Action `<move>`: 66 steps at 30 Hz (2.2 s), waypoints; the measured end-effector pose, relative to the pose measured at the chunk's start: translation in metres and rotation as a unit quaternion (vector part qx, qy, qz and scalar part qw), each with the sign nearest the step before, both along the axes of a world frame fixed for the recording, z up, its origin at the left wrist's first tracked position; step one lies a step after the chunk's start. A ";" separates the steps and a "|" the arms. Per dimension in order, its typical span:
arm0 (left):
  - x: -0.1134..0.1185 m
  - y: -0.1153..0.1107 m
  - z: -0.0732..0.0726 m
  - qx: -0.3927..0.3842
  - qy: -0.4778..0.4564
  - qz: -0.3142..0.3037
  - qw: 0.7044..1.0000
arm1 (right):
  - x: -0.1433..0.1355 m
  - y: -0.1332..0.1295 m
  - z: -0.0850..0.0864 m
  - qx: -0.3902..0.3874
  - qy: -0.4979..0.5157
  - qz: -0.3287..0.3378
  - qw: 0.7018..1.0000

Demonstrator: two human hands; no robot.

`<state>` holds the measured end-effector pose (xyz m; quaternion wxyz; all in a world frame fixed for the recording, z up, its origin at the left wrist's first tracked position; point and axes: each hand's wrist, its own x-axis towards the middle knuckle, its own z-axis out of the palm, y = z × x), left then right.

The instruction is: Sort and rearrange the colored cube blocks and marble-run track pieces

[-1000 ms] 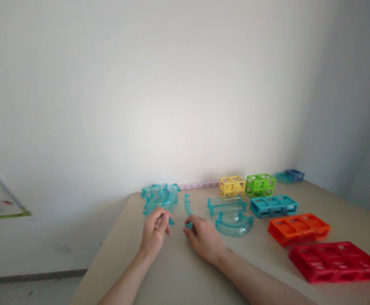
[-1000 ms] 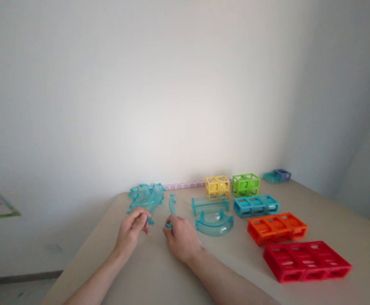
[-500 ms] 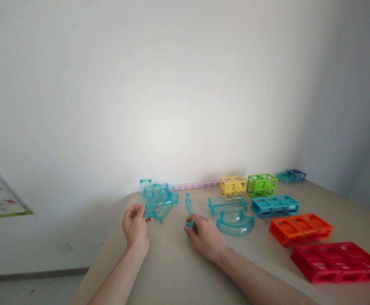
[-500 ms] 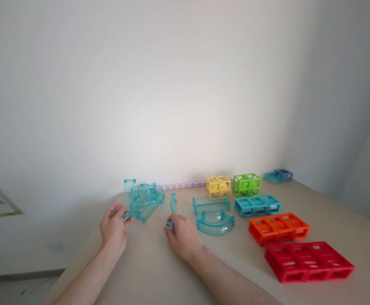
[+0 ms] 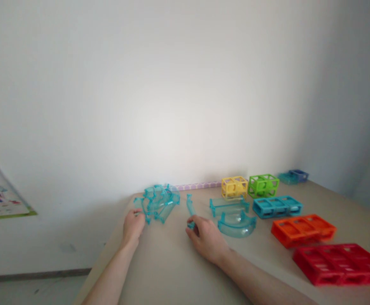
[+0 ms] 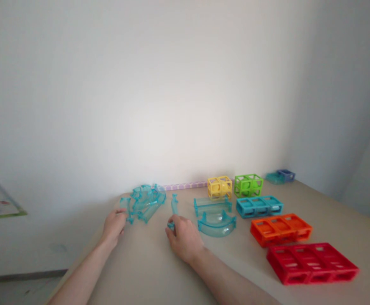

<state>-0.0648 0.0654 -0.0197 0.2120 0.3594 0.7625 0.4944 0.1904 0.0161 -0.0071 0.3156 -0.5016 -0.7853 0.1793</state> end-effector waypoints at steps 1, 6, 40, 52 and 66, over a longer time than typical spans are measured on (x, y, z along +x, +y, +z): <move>-0.004 0.000 0.001 -0.014 0.043 -0.011 0.999 | 0.000 0.000 0.000 -0.001 -0.001 0.000 1.000; -0.013 -0.003 0.008 -0.062 0.227 -0.035 0.971 | 0.000 -0.001 0.001 -0.007 -0.004 -0.002 1.000; 0.021 0.004 -0.002 0.026 0.393 -0.086 0.915 | -0.002 -0.001 0.000 0.013 0.031 -0.011 0.999; 0.013 0.010 -0.006 0.162 0.344 -0.138 0.914 | -0.002 -0.007 0.009 0.062 0.092 0.055 0.992; 0.017 0.005 0.002 0.214 0.268 -0.124 0.931 | -0.003 -0.007 0.006 0.077 0.119 0.088 0.986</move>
